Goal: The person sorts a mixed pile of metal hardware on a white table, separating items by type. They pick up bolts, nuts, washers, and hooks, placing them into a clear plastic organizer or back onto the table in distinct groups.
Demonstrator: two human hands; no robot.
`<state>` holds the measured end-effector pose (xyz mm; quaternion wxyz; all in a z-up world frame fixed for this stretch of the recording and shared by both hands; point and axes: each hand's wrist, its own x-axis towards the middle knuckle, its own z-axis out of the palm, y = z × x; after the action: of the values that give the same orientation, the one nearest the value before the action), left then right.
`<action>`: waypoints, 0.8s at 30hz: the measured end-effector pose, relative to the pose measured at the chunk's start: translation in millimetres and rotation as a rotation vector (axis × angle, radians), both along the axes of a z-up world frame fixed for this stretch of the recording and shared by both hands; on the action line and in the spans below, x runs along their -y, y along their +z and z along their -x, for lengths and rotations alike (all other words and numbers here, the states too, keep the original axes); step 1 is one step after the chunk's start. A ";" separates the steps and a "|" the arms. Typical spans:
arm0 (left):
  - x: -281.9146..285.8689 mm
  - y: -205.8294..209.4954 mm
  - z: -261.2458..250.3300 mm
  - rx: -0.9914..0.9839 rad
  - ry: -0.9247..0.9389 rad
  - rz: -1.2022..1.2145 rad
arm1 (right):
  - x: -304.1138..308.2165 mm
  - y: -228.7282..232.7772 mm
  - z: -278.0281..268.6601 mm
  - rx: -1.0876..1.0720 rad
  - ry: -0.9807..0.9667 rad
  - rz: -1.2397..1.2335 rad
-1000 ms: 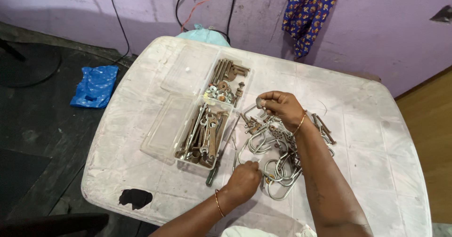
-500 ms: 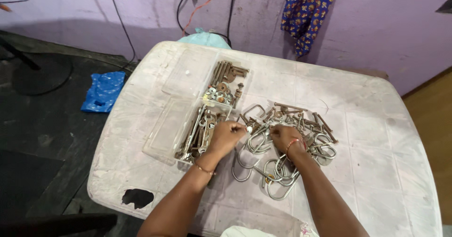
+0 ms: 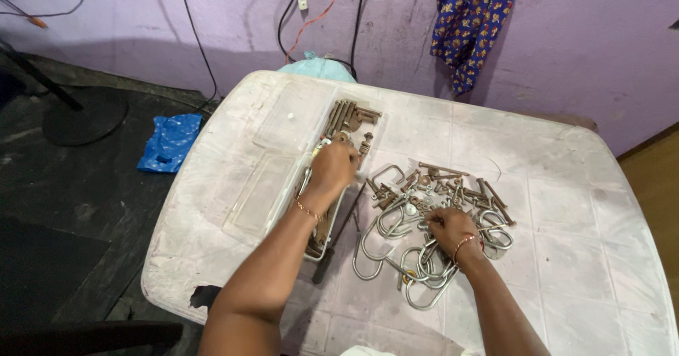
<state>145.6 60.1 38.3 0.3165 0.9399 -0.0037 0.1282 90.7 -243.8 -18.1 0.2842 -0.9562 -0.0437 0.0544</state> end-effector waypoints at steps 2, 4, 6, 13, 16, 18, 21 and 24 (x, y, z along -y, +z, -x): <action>16.6 -22.8 31.2 -0.018 -0.060 0.054 | -8.2 16.8 -4.8 -0.068 -0.015 -0.037; 36.8 -44.1 64.5 -0.008 -0.095 0.006 | -25.2 39.4 -19.1 0.090 0.039 0.054; 54.1 -60.9 94.3 0.049 -0.259 -0.180 | -44.4 64.2 -32.8 0.215 0.094 0.118; 75.6 -84.6 163.9 -0.010 -0.353 0.099 | -141.0 136.2 -85.3 0.463 0.211 0.031; 70.0 -85.6 164.2 -0.056 -0.312 0.079 | -157.6 137.6 -91.6 0.539 0.316 0.017; 63.2 -84.8 158.7 0.010 -0.267 0.077 | -155.0 126.0 -90.9 0.406 0.257 0.011; 56.5 -81.1 147.9 0.058 -0.232 0.091 | -121.1 93.5 -79.9 0.396 0.235 -0.079; 52.2 -76.1 128.3 0.068 -0.230 0.109 | -65.9 54.0 -62.9 0.407 0.149 -0.116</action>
<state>17.3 7.9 -37.8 0.3797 0.9097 -0.1152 0.1226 153.7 -177.9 35.9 0.3194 -0.9237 -0.1735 -0.1214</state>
